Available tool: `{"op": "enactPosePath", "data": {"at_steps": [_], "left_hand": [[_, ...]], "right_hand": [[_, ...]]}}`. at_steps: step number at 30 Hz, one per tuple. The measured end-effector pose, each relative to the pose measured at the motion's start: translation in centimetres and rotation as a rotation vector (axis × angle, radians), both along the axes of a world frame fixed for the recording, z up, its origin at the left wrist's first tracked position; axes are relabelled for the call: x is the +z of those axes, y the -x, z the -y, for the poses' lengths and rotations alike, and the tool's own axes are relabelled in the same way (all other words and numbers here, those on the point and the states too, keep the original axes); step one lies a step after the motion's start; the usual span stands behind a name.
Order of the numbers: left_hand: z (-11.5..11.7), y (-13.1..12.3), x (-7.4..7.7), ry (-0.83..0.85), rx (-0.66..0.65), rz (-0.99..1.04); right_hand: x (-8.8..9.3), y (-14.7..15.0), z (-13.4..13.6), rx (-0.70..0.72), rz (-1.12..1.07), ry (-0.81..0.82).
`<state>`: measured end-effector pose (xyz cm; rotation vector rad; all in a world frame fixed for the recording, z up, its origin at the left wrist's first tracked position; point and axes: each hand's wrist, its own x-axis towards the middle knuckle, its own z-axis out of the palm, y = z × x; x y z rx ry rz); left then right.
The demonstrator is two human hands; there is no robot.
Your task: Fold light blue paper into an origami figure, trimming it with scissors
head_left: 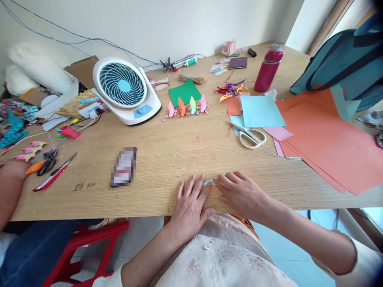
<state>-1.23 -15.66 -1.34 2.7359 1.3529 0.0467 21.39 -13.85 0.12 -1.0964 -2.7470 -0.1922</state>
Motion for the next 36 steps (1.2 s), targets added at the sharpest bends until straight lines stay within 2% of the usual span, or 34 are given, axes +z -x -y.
{"op": "enactPosePath", "data": {"at_steps": [2,6,10,13,18,20,22,26,31,33,36], "left_hand": [[0.0,-0.1,0.1,-0.008,0.001,0.006],[0.0,-0.5,0.4,-0.032,0.000,0.076],[-0.6,-1.2,0.9,-0.036,0.022,0.236],[-2.1,-2.1,1.7,0.002,0.039,0.393],[-5.9,-3.1,3.1,0.182,0.043,0.585],[-7.3,-3.2,3.6,0.417,0.019,0.603],[-8.3,-3.1,4.1,0.580,0.022,0.631],[-9.9,-2.6,4.9,0.639,0.133,0.780],[-11.9,-2.1,4.4,0.728,0.314,1.214],[-12.6,-2.0,3.9,0.742,0.371,1.316],[-13.4,-1.8,3.2,0.752,0.361,1.337]], "right_hand": [[0.5,-0.8,-0.6,-0.029,-0.081,0.023],[0.8,-2.1,-1.7,-0.198,-0.173,0.123],[0.6,-2.2,-2.1,-0.204,-0.268,0.313],[0.7,-2.1,-2.2,-0.219,-0.338,0.386],[1.7,-1.8,-2.8,-0.146,-0.409,0.568],[2.3,-1.6,-3.5,-0.088,-0.455,0.587],[3.0,-1.5,-4.6,-0.070,-0.503,0.601],[3.8,-1.1,-8.0,-0.112,-0.639,0.640],[3.5,0.6,-11.8,-0.117,-1.161,1.018],[3.2,1.4,-12.5,-0.146,-1.192,1.056],[2.6,2.4,-12.9,-0.200,-1.192,1.022]]}}
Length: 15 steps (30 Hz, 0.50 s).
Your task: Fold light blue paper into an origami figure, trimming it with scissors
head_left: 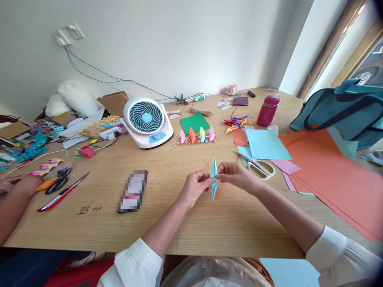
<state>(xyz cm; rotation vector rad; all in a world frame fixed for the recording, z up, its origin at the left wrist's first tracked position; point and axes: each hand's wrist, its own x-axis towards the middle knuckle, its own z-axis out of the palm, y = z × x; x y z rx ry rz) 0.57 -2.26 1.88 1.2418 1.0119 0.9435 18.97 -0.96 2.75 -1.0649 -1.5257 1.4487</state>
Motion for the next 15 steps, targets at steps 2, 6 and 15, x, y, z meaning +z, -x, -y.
{"op": "enactPosePath", "data": {"at_steps": [2,6,15], "left_hand": [[-0.5,0.2,-0.4,-0.034,-0.018,-0.023],[-1.4,0.9,-1.2,-0.106,-0.041,-0.130],[-2.5,1.5,-2.1,-0.011,-0.117,-0.068]], "right_hand": [[-0.5,0.5,0.1,-0.056,0.016,0.007],[-1.5,1.6,0.6,-0.153,0.022,0.037],[-2.1,2.0,1.3,-0.151,-0.059,0.112]]}}
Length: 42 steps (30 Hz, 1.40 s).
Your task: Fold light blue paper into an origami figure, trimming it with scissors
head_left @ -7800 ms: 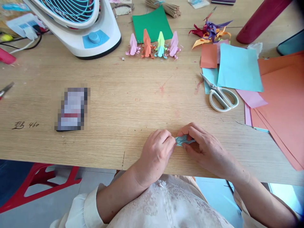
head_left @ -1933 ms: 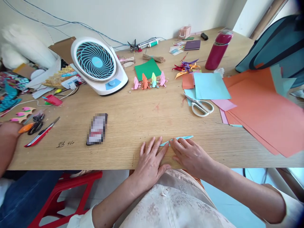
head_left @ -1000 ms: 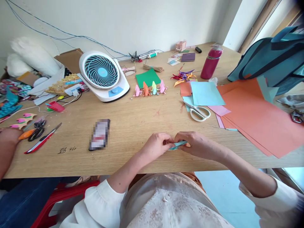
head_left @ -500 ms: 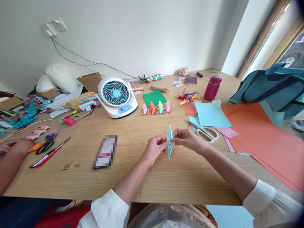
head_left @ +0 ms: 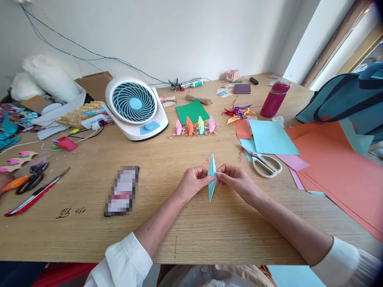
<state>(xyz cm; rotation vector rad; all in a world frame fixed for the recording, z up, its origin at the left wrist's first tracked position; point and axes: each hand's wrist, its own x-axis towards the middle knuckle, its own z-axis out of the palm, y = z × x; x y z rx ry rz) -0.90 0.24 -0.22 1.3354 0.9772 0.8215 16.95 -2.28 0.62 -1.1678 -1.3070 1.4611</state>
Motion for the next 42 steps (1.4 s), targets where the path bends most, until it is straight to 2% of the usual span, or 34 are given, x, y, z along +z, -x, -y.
{"op": "enactPosePath", "data": {"at_steps": [4,8,12,23,31,38,42], "left_hand": [[0.0,-0.3,0.2,0.108,0.076,0.159],[0.3,-0.4,0.1,0.096,0.106,0.176],[0.5,-0.2,0.0,0.079,0.060,0.169],[-0.1,1.3,0.4,0.165,-0.121,0.101],[-0.1,1.4,-0.3,0.095,-0.109,0.062],[0.2,1.4,0.5,0.121,-0.114,0.053],[0.3,1.4,0.9,0.084,-0.057,0.056]], "right_hand": [[-0.3,0.1,0.3,0.085,0.058,-0.033],[-0.8,0.4,0.6,0.141,0.148,-0.081],[-1.0,0.7,0.7,0.104,0.201,-0.091],[-0.8,1.2,1.4,0.055,0.349,-0.166],[-1.0,1.3,1.4,0.043,0.414,-0.238],[-1.1,0.9,1.4,0.113,0.365,-0.216],[-1.1,0.7,1.4,0.189,0.341,-0.221]]}}
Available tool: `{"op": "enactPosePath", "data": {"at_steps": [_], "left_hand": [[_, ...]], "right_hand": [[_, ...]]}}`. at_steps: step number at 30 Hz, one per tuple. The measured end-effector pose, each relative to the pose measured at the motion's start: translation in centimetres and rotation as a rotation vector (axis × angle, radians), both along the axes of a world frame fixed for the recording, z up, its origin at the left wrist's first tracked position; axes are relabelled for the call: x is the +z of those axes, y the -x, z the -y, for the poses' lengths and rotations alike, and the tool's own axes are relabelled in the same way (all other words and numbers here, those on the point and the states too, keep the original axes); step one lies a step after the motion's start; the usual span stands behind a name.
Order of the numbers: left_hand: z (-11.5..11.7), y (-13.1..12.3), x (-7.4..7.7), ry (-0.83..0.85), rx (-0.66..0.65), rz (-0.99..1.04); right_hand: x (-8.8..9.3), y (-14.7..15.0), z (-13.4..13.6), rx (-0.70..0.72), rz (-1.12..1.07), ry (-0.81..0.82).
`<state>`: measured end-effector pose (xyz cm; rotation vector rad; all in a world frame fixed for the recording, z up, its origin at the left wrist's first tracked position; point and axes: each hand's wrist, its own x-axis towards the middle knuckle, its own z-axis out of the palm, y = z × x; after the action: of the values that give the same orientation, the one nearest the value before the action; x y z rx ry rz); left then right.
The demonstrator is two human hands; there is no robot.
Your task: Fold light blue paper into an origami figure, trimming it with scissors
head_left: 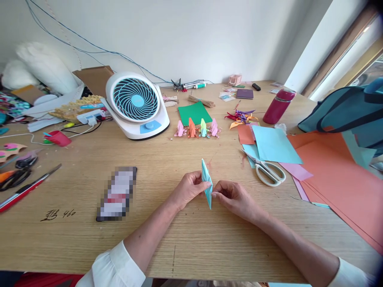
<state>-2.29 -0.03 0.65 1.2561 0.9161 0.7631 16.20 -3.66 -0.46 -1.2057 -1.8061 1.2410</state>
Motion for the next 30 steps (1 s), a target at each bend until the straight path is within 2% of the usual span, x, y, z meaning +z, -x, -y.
{"op": "enactPosePath", "data": {"at_steps": [12,17,26,30], "left_hand": [[0.2,0.0,-0.8,-0.021,-0.069,-0.014],[0.5,-0.4,-0.9,-0.061,-0.002,-0.086],[0.5,-0.2,-1.3,-0.181,0.002,-0.220],[0.7,-0.7,-1.2,-0.211,0.078,-0.232]], "right_hand": [[0.1,0.0,-0.7,-0.135,-0.232,0.118],[-0.2,0.0,-0.9,-0.107,-0.230,0.133],[-0.8,-0.3,-0.2,-0.071,-0.108,-0.024],[-0.6,-0.1,-0.2,-0.124,-0.117,-0.062]]}}
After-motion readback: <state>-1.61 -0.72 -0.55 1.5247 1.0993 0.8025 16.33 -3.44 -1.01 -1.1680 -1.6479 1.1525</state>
